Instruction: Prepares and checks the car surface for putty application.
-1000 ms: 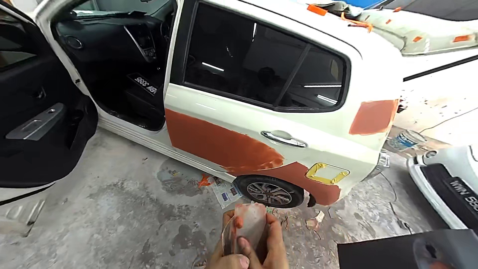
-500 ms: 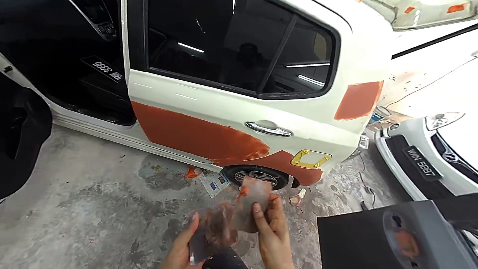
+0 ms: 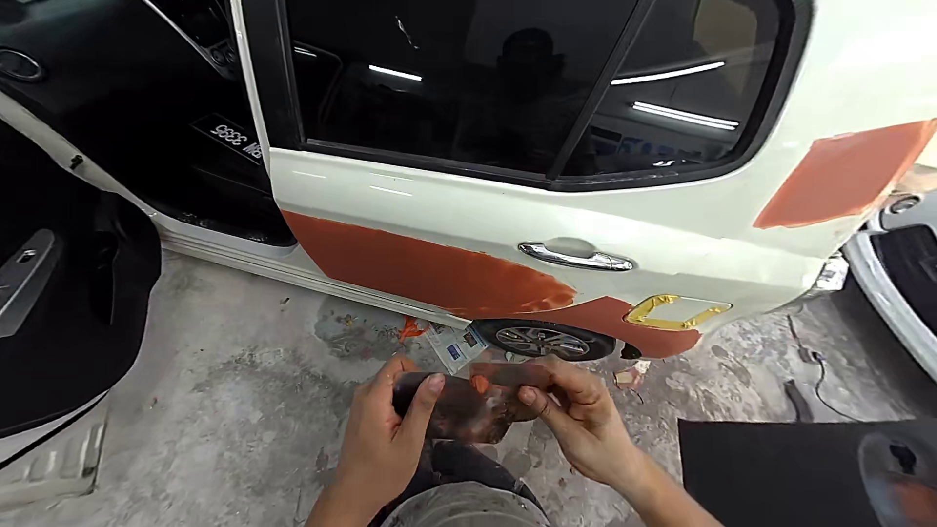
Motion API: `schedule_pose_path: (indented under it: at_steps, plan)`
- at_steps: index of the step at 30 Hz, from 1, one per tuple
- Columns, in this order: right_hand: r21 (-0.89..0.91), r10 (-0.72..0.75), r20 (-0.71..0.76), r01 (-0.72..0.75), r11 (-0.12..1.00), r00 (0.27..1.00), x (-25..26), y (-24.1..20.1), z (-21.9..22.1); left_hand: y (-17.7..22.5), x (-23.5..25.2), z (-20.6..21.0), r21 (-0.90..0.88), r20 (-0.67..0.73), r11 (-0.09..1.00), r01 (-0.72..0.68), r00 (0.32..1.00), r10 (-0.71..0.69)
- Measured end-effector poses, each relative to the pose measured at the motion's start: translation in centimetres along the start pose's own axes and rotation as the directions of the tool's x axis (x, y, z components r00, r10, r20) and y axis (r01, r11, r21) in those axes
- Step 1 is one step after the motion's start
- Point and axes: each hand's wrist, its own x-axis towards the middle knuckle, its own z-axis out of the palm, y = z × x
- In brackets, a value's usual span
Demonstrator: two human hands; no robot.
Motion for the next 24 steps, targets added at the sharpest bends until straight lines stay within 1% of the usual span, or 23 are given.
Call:
schedule_pose_path:
  at_steps: [2, 3, 5, 6, 8, 10, 12, 13, 14, 16, 18, 19, 21, 24]
  plan:
    - [-0.160, 0.027, 0.116, -0.008, 0.987, 0.993, 0.0, -1.1, -1.4, -0.5, 0.8, 0.2, -0.010, 0.085, 0.998, -0.057, 0.995, 0.058]
    - [-0.229, 0.065, 0.147, -0.030, 0.973, 0.987, -0.3, -1.6, -1.9, -0.9, 1.3, 0.4, -0.028, 0.130, 0.997, -0.071, 0.989, 0.074]
    - [-0.352, 0.191, 0.149, -0.129, 0.927, 0.970, -1.6, -2.8, -2.3, -1.6, 2.4, 1.4, -0.090, 0.232, 0.994, -0.067, 0.969, 0.086]
    - [-0.397, 0.261, 0.123, -0.194, 0.897, 0.957, -2.5, -3.4, -2.3, -1.9, 2.9, 2.2, -0.124, 0.297, 0.991, -0.045, 0.952, 0.080]
    - [-0.428, 0.351, 0.015, -0.311, 0.849, 0.936, -5.0, -4.0, -1.9, -2.4, 4.0, 4.0, -0.164, 0.458, 0.986, 0.025, 0.888, 0.053]
    - [-0.409, 0.359, -0.151, -0.389, 0.825, 0.921, -8.1, -3.9, -1.9, -2.5, 5.4, 6.4, -0.170, 0.619, 0.983, 0.065, 0.783, 0.055]
    - [-0.406, 0.376, -0.311, -0.479, 0.778, 0.873, -11.8, -4.3, -2.8, -2.5, 7.1, 9.6, -0.171, 0.720, 0.983, 0.068, 0.689, 0.077]
    - [-0.405, 0.373, -0.390, -0.520, 0.752, 0.842, -13.9, -4.8, -3.4, -2.5, 8.0, 11.6, -0.158, 0.732, 0.986, 0.045, 0.676, 0.086]
    - [-0.400, 0.358, -0.468, -0.555, 0.729, 0.808, -15.9, -5.3, -4.1, -2.6, 9.1, 13.9, -0.111, 0.720, 0.994, -0.015, 0.688, 0.091]
    - [-0.350, 0.340, -0.599, -0.619, 0.704, 0.725, -19.8, -6.6, -5.7, -2.6, 11.7, 18.8, 0.063, 0.683, 0.982, -0.175, 0.725, 0.086]
    - [-0.304, 0.333, -0.683, -0.668, 0.679, 0.650, -23.2, -7.8, -7.6, -2.7, 14.4, 23.7, 0.278, 0.653, 0.930, -0.240, 0.757, 0.000]
    - [-0.292, 0.326, -0.703, -0.674, 0.678, 0.632, -24.7, -8.2, -8.7, -3.0, 15.8, 26.0, 0.369, 0.634, 0.893, -0.256, 0.772, -0.040]
    - [-0.278, 0.314, -0.720, -0.671, 0.687, 0.620, -27.9, -8.5, -11.6, -4.0, 18.0, 30.0, 0.533, 0.586, 0.800, -0.276, 0.803, -0.113]
    - [-0.272, 0.291, -0.714, -0.636, 0.722, 0.636, -33.1, -8.2, -16.7, -5.2, 19.6, 34.0, 0.708, 0.503, 0.662, -0.245, 0.833, -0.229]
